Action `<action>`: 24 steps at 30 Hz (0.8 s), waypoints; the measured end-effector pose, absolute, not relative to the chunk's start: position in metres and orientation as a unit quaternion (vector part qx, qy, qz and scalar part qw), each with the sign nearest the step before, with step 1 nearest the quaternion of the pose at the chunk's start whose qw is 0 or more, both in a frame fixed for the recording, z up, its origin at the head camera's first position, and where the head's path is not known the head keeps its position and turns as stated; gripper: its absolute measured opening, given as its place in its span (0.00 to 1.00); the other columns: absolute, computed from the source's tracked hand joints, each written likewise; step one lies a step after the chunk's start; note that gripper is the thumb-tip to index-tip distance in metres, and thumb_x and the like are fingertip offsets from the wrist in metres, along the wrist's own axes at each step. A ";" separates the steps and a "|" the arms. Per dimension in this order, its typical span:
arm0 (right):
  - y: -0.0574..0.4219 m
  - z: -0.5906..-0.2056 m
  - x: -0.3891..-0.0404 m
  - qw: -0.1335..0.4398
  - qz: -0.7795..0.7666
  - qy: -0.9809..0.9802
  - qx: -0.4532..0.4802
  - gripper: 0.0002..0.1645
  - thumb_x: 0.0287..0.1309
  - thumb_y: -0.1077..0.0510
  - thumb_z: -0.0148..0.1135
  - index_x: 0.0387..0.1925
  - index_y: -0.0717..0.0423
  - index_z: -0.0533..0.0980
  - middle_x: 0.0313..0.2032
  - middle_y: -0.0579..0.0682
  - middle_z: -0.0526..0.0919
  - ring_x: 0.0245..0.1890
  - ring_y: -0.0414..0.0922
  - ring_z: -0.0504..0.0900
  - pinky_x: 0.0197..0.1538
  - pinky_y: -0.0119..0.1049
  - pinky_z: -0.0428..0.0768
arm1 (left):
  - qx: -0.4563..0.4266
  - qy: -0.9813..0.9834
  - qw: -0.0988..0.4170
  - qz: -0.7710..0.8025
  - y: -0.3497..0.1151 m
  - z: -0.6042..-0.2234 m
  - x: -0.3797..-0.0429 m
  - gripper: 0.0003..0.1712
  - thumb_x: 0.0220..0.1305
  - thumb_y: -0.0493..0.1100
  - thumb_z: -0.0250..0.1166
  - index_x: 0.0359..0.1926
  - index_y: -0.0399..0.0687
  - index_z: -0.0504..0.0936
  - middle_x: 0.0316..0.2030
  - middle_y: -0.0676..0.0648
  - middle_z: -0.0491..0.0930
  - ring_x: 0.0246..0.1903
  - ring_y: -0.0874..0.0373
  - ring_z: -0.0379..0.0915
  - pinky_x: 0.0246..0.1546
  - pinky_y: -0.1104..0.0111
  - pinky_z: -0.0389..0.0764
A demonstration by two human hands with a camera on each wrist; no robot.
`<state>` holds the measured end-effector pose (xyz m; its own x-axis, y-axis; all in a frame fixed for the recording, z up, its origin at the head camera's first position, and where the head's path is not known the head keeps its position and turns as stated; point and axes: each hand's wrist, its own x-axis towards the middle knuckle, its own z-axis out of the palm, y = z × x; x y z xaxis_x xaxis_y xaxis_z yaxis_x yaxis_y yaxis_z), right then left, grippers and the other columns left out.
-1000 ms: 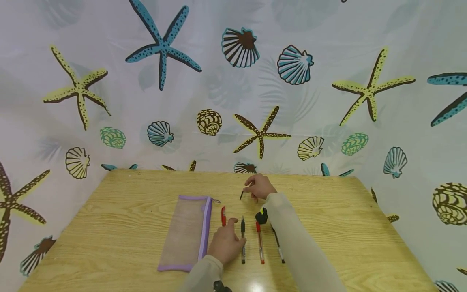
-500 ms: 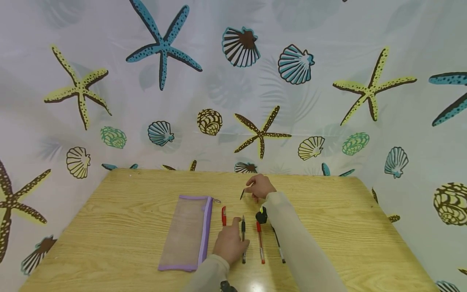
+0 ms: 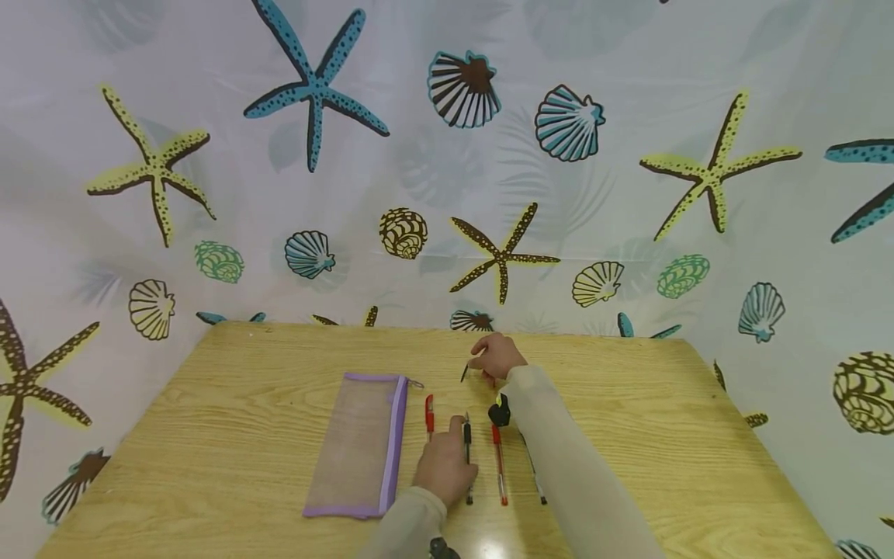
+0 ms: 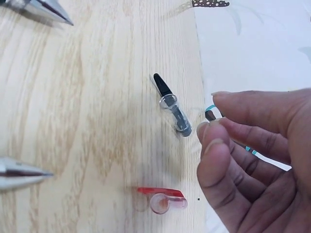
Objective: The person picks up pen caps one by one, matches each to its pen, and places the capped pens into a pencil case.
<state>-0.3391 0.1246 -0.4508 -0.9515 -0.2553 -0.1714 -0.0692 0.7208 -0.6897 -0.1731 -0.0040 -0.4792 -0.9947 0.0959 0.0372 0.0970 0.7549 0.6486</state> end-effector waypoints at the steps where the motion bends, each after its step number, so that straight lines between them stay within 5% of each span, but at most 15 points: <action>1: 0.124 -0.451 -0.340 0.130 -0.365 0.918 -0.087 0.20 0.62 0.60 0.62 0.53 0.65 0.77 0.25 0.58 0.83 0.16 0.48 0.77 0.26 0.36 0.78 | -0.052 -0.936 0.001 -0.347 -0.004 -0.479 -0.173 0.37 0.43 0.31 0.71 0.58 0.35 0.69 0.21 0.41 0.77 0.19 0.53 0.72 0.17 0.61 0.73; 24: 0.123 -0.461 -0.345 0.131 -0.366 0.918 -0.083 0.19 0.62 0.61 0.62 0.53 0.66 0.77 0.23 0.58 0.81 0.13 0.44 0.75 0.19 0.36 0.78 | -0.015 -0.938 -0.032 -0.345 -0.001 -0.479 -0.175 0.34 0.45 0.33 0.67 0.56 0.26 0.68 0.23 0.39 0.77 0.22 0.50 0.73 0.19 0.57 0.76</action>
<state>-0.3453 0.1231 -0.4606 -0.9520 -0.2484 -0.1787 -0.0575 0.7188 -0.6929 -0.1746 -0.0009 -0.4787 -0.9975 0.0498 -0.0502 0.0054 0.7622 0.6473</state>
